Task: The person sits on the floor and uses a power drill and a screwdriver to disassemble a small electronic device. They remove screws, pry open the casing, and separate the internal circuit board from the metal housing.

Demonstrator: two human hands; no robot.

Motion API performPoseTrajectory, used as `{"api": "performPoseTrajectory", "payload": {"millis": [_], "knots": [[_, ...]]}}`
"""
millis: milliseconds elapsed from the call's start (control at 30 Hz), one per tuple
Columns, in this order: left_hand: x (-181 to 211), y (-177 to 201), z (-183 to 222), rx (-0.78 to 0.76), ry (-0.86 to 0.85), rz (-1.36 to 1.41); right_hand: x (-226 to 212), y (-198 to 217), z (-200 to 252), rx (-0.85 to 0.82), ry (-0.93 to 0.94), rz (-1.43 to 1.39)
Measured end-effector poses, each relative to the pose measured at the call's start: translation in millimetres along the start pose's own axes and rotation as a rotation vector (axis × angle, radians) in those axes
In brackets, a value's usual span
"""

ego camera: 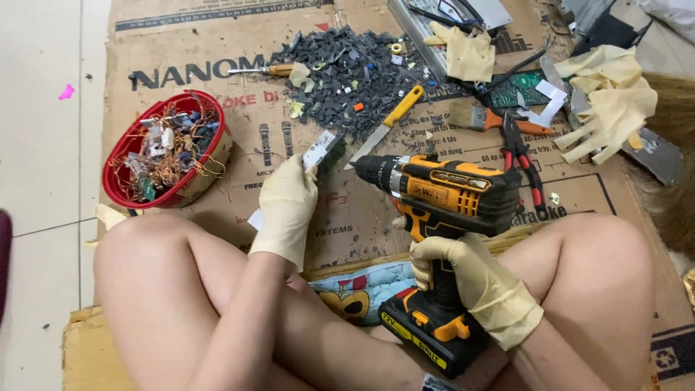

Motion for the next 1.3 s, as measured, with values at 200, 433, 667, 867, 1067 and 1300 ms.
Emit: {"api": "performPoseTrajectory", "payload": {"millis": [200,433,667,867,1067,1300], "knots": [[-4,8,-2,0.014,0.159,0.015,5,7,-18,-0.030,0.005,0.064],[-6,11,-4,0.061,0.201,0.069,-14,3,-33,0.010,0.029,0.243],[-4,9,-2,-0.032,0.280,0.157,-29,-15,-46,-0.082,0.022,0.264],[2,10,6,-0.031,0.306,0.196,-21,-9,-54,-0.045,0.019,0.301],[16,10,15,-0.018,0.257,0.165,-23,-6,-48,-0.046,0.021,0.280],[21,1,19,0.019,0.154,0.161,-17,-1,-38,-0.060,0.004,0.181]]}}
Point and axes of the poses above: each hand's wrist, its own z-axis away from the middle knuckle, its own y-axis out of the back of the hand, x = y × z, the point moved 9 cm from there along -z, towards the middle knuckle, and after that the axes turned 14 degrees about z, right-handed, at the moved point
